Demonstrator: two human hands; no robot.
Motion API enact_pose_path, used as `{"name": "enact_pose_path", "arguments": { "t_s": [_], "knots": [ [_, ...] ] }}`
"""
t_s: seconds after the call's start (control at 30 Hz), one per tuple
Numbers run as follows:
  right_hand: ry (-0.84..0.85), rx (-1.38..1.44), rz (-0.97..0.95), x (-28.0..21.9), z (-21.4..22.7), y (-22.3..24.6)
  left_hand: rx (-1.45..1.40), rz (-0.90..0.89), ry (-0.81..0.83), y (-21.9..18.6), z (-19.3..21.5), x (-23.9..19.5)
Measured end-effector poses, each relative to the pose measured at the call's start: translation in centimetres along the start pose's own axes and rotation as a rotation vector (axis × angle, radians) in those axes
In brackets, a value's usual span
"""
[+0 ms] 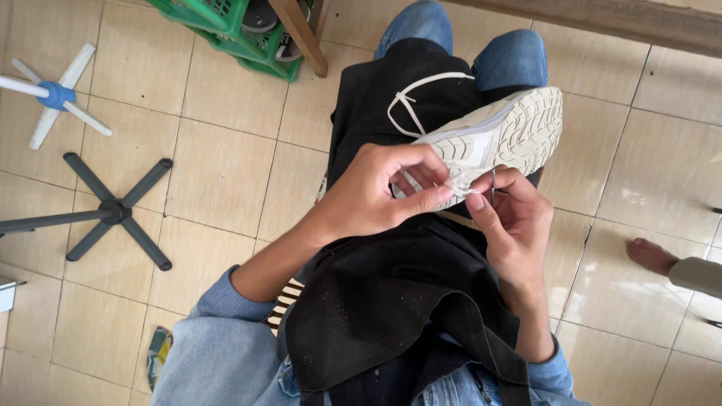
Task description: The person cleans the sole of a white sneaker using a small white cloth and a metal tool. They wipe the tread pattern and scrape the edges of the sole, then place the shoe on a table next to its pair.
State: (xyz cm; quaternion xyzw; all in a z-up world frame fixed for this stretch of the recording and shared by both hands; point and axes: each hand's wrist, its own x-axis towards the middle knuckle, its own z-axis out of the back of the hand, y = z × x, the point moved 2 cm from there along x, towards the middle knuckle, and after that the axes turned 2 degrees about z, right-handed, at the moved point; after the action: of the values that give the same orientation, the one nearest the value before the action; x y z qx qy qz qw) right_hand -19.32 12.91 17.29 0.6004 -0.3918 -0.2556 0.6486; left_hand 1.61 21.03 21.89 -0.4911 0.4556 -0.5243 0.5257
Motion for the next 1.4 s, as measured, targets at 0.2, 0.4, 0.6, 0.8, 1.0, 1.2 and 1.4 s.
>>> {"name": "enact_pose_path", "arguments": {
  "t_s": [0.2,0.4,0.6,0.8,1.0,1.2,1.4],
  "knots": [
    [-0.016,-0.015,0.031,0.0,-0.5,-0.1,-0.056,-0.058,-0.033,0.3,-0.5,0.1],
    [-0.206,-0.495,0.415,-0.3,-0.1,1.3,-0.101,-0.050,-0.101,1.1,-0.4,0.2],
    [-0.060,-0.640,0.411,0.1,-0.1,2.6,-0.169,0.028,-0.035,1.0,-0.3,-0.2],
    [0.198,-0.564,0.238,0.2,0.3,3.4,-0.141,0.087,0.001,1.8,0.0,0.2],
    [-0.208,-0.531,0.489,-3.0,4.2,-0.3,-0.052,0.159,-0.005,1.7,-0.3,0.2],
    [-0.199,-0.328,0.574,-3.9,1.6,1.0,-0.153,0.174,-0.017,2.0,-0.8,0.0],
    [-0.238,-0.299,0.542,-3.9,1.2,-0.3,-0.159,0.150,0.020,2.0,-0.5,0.1]
  ]
}}
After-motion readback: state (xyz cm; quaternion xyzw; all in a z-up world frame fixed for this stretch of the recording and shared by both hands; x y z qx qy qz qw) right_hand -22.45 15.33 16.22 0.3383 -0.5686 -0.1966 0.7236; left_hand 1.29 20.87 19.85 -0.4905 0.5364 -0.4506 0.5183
